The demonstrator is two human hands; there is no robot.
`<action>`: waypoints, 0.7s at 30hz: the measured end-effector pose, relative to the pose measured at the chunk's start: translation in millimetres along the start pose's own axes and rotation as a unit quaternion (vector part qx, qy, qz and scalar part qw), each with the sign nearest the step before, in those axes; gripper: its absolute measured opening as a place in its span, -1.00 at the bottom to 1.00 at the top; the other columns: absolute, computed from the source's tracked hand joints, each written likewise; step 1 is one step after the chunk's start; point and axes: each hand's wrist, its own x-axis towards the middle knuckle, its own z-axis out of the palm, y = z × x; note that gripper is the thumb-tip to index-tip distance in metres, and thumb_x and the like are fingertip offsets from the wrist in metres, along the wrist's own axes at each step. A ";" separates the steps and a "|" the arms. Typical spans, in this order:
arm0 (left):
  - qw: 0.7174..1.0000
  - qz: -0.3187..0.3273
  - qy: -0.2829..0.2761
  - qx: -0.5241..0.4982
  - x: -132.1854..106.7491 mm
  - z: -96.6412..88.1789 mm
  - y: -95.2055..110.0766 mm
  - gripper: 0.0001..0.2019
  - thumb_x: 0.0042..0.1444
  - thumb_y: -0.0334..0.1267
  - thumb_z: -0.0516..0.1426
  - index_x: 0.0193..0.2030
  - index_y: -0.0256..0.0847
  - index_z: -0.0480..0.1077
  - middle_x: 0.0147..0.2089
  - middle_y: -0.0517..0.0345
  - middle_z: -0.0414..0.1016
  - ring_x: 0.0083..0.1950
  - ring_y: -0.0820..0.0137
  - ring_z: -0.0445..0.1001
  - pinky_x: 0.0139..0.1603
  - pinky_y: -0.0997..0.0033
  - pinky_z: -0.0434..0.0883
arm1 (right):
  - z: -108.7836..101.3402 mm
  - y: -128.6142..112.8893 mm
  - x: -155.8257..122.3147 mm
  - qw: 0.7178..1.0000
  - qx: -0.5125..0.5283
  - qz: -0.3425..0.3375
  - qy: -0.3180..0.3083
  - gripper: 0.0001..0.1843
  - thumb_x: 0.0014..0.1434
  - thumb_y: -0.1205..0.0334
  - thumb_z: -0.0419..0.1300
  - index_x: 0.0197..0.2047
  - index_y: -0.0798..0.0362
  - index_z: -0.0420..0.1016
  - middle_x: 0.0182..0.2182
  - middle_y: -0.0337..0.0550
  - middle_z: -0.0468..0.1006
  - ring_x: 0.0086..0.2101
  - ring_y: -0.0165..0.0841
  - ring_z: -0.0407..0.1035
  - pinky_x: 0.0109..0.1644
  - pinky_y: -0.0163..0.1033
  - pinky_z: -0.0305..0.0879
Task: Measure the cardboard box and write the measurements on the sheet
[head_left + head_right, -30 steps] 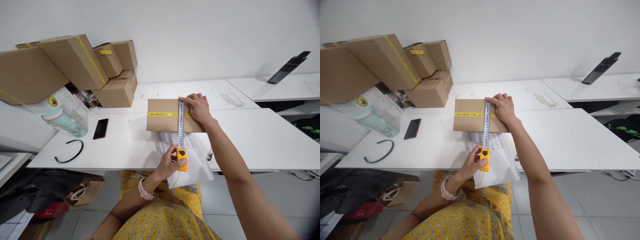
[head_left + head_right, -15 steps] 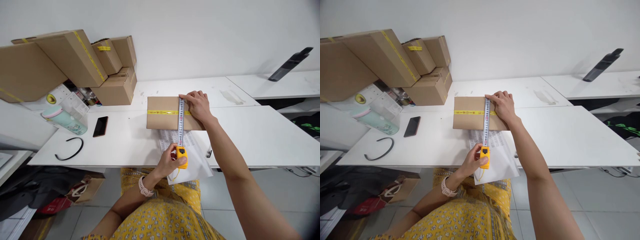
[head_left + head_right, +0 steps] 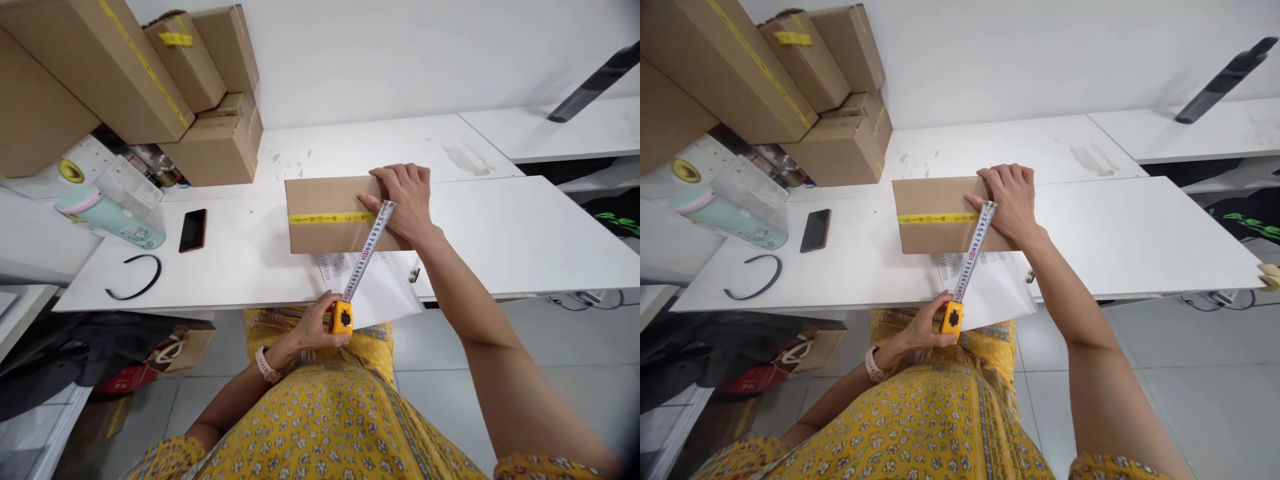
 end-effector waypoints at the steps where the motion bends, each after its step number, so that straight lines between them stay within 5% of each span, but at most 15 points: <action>1: 1.000 -0.009 -0.010 0.019 -0.6 1.0 -4.0 -0.24 -0.15 0.00 0.40 0.22 -0.15 0.35 0.24 -0.12 0.43 0.36 -0.08 0.36 0.34 -0.07 0.36 | 0.8 -0.6 -9.0 1.000 -0.003 -0.006 0.017 -0.33 0.36 -0.40 -0.07 0.21 -0.09 0.41 0.06 0.00 0.53 0.07 0.00 0.32 0.26 0.19 0.08; 4: 0.997 -0.010 -0.041 0.064 -0.2 1.2 -11.0 -0.19 -0.16 0.00 0.42 0.26 -0.14 0.33 0.31 -0.14 0.42 0.55 -0.16 0.10 0.48 -0.15 0.20 | 7.7 0.8 -34.6 0.998 -0.010 -0.021 0.062 -0.29 0.32 -0.44 -0.03 0.20 -0.07 0.44 0.07 -0.01 0.53 0.06 -0.01 0.33 0.25 0.18 0.09; 12: 0.991 0.035 -0.048 0.116 3.3 -1.7 -13.4 -0.27 -0.07 -0.01 0.39 0.24 -0.13 0.32 0.19 -0.07 0.50 0.36 -0.05 0.38 0.45 -0.13 0.26 | 34.9 9.5 -67.8 0.997 -0.011 -0.025 0.077 -0.24 0.25 -0.52 0.01 0.17 -0.11 0.52 0.06 -0.01 0.58 0.08 0.00 0.36 0.24 0.16 0.10; 21: 0.982 0.060 -0.062 0.165 10.3 -3.7 -11.3 -0.37 -0.04 -0.04 0.37 0.16 -0.16 0.35 0.11 -0.08 0.47 0.17 0.03 0.46 0.20 -0.03 0.44 | 49.6 5.2 -80.2 0.997 0.044 -0.061 0.002 -0.49 0.33 -0.24 0.18 0.16 -0.10 0.55 0.11 -0.02 0.61 0.10 -0.05 0.39 0.25 0.11 0.15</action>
